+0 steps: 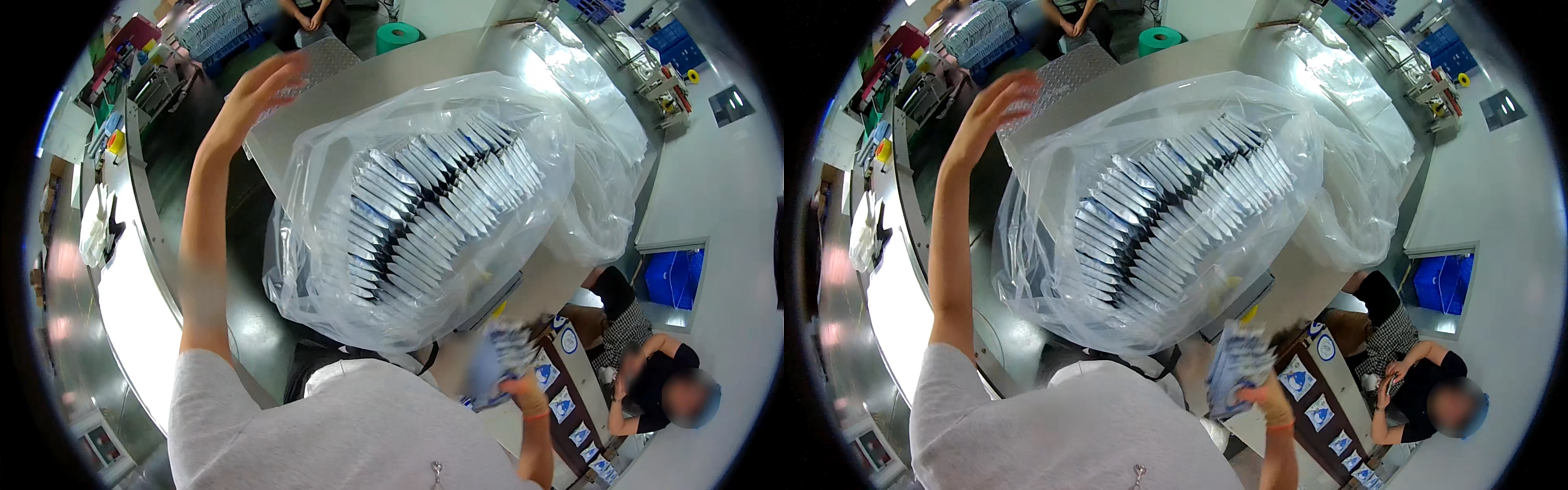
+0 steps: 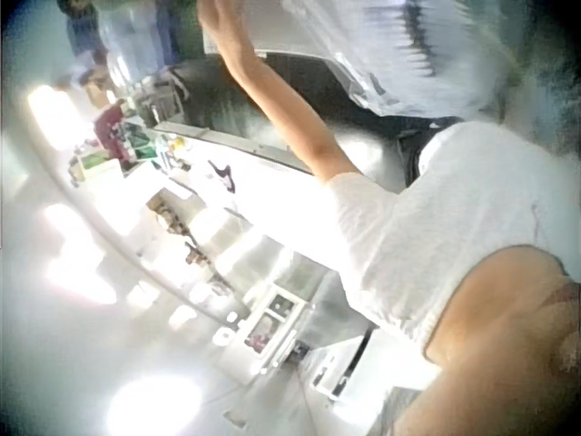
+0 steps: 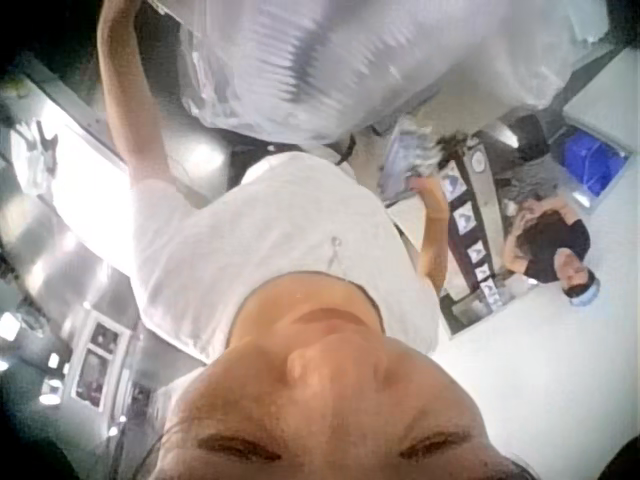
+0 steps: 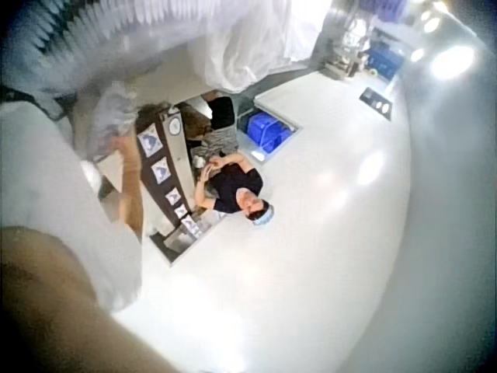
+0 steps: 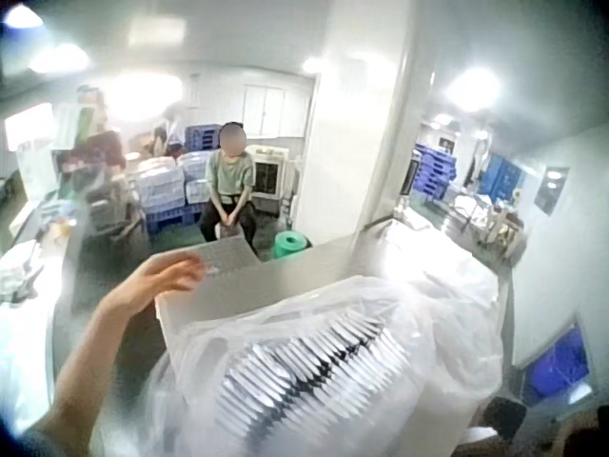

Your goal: The person takes small, individually wrapped packets from a large plastic bag and places them onto a conveyor belt. Another person is visible in the background working at a separate station.

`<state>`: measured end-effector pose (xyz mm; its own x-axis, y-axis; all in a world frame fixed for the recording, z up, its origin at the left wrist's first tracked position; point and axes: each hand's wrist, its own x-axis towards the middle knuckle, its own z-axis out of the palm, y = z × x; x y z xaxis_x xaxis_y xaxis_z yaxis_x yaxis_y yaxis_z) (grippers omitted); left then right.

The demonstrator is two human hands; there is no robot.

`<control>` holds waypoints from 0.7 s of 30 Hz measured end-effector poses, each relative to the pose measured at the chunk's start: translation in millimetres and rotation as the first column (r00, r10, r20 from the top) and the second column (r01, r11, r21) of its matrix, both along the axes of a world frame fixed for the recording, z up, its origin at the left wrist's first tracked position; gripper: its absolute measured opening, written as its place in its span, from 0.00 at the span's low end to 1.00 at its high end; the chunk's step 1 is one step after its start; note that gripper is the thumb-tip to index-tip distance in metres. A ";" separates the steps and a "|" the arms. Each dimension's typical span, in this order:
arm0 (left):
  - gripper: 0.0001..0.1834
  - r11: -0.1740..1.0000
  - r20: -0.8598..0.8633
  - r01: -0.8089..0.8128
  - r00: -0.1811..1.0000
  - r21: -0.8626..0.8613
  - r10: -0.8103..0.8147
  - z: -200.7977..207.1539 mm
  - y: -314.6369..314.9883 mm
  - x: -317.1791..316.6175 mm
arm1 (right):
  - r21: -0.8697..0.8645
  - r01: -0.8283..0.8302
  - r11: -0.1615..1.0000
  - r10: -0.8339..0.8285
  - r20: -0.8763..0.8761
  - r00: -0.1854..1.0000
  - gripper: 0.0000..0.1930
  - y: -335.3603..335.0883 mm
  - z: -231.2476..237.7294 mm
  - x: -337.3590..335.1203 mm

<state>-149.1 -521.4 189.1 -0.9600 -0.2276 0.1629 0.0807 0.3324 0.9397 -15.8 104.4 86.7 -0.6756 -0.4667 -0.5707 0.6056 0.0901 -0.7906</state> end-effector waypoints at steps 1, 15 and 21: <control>0.28 0.988 -0.055 0.113 0.991 -0.107 -0.120 32.7 29.9 -10.3 | -0.073 0.007 0.997 -0.009 -0.041 0.999 0.42 -14.5 15.6 -25.3; 0.05 0.620 -0.082 -0.057 0.997 -0.782 -0.012 20.6 98.2 -67.8 | 0.814 0.438 0.381 0.884 -0.460 0.087 0.46 -364.3 -62.2 -242.1; 0.11 0.843 -0.099 0.053 0.987 -0.536 -0.124 20.8 75.9 -54.2 | 0.850 0.293 0.437 0.870 -0.482 0.099 0.39 -339.6 -76.4 -260.8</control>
<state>-203.4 -445.5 209.9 -0.9354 0.0130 0.3534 0.2379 0.7626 0.6016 -276.6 -235.2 10.3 -0.7467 -0.6633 0.0500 -0.6651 0.7452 -0.0478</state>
